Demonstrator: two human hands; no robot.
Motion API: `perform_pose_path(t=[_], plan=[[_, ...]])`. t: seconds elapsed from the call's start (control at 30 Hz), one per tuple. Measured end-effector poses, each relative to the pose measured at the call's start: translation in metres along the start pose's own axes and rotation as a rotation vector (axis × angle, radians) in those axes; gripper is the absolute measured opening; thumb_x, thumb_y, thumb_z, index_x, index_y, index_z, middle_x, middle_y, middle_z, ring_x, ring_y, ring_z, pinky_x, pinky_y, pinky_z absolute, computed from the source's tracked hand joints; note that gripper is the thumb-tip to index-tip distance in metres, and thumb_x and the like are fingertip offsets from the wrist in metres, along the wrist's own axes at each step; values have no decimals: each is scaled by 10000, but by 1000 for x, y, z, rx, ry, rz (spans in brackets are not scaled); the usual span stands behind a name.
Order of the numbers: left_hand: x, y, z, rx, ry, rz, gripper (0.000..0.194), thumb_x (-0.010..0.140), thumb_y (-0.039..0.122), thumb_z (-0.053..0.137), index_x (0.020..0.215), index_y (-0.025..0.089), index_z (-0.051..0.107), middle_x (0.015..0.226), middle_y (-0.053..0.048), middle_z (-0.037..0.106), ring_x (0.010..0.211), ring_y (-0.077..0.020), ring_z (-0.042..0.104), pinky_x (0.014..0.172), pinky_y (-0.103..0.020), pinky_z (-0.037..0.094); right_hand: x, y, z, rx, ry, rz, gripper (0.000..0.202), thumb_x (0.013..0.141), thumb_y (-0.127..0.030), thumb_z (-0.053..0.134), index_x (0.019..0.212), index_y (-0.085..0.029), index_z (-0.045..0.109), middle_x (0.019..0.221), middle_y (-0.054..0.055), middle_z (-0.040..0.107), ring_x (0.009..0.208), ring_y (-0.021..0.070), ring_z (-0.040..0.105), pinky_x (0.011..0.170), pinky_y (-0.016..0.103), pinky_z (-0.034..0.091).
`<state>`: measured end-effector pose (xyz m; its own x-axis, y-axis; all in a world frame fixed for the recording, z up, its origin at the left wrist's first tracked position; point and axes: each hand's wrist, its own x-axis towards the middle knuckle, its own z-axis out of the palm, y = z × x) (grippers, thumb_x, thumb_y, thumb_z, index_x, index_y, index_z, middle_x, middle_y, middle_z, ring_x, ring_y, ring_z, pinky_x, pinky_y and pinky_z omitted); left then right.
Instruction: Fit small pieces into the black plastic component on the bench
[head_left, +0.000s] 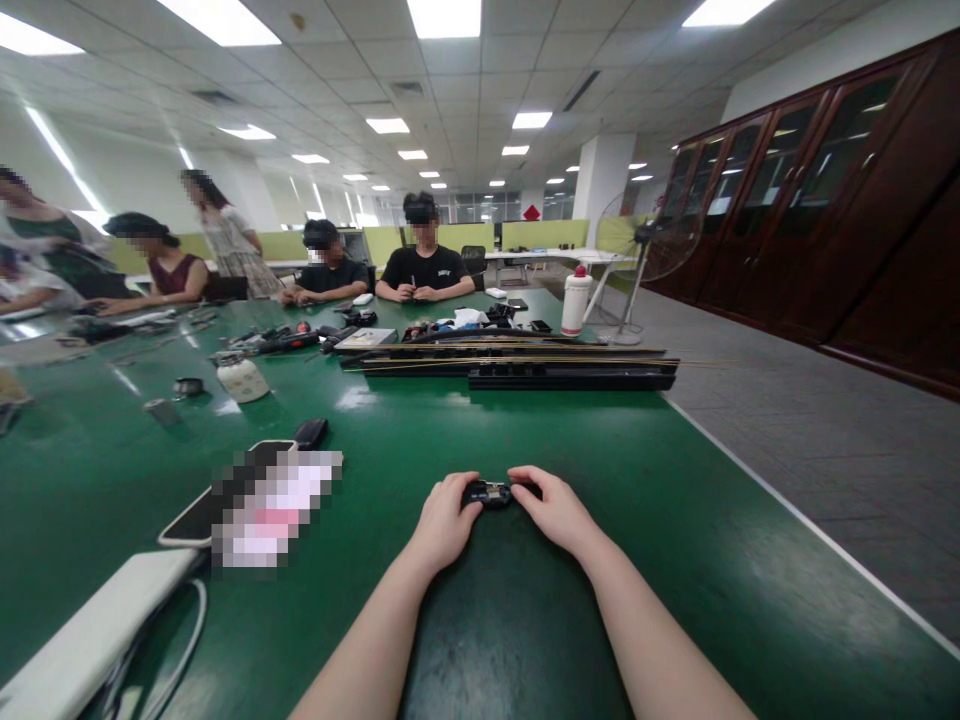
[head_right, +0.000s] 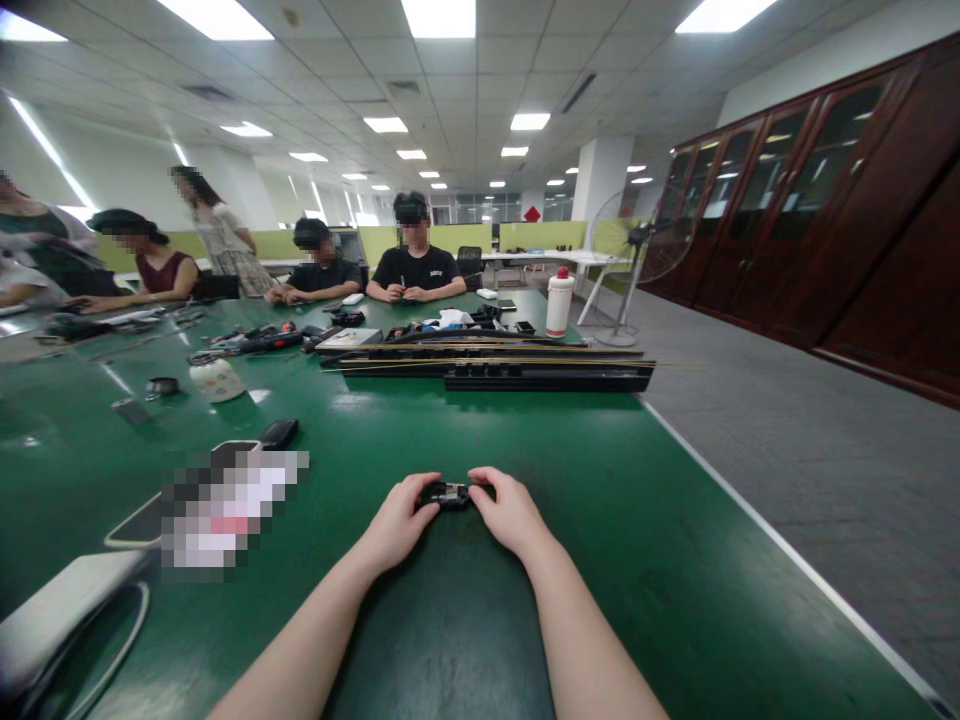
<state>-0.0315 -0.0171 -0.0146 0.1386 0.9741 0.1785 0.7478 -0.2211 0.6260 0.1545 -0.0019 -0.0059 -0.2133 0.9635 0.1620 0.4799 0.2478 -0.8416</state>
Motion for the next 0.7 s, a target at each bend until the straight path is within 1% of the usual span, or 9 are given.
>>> perform_pose_path(t=[0.07,0.13,0.27,0.37,0.47,0.7], plan=[[0,1,-1,5,-6,15,359,769,177,511,1127,157,526,1124,-84,575,1016,-204,517,915,-336,390,-2,-4,1,-17,18,-28,274,747,-309,569,1002,-226,627,1045,47,660,991,209,587,903,361,427],[0,1,-2,9,-13,28,358,764,179,519,1122,166,529,1134,-80,573,1020,-203,517,920,-339,385,-3,-7,3,-42,11,-76,282,712,-332,613,977,-236,638,1024,41,663,982,216,582,895,364,425],[0,2,-3,18,-25,29,371,752,204,533,1123,185,530,1133,-75,576,1030,-206,518,916,-345,384,-4,-9,6,-106,-21,-152,233,668,-272,652,900,-247,661,975,28,674,950,216,582,881,363,419],[-1,4,-3,27,-31,21,408,741,231,545,1145,178,518,1140,-83,568,1040,-213,515,916,-348,382,-4,-8,7,-124,-16,-144,196,666,-231,643,860,-239,671,955,31,679,943,215,582,875,361,417],[-1,5,-4,34,-40,20,430,743,247,544,1163,162,507,1152,-90,557,1047,-217,507,921,-347,377,-4,-8,6,-121,-18,-126,189,664,-227,643,851,-235,671,942,33,681,934,214,583,868,358,420],[-2,5,-5,57,-65,27,390,754,260,535,1131,162,526,1108,-83,574,1010,-216,514,892,-345,387,-4,-8,6,-93,-26,-120,187,651,-222,652,837,-234,672,927,30,681,921,213,583,862,356,418]])
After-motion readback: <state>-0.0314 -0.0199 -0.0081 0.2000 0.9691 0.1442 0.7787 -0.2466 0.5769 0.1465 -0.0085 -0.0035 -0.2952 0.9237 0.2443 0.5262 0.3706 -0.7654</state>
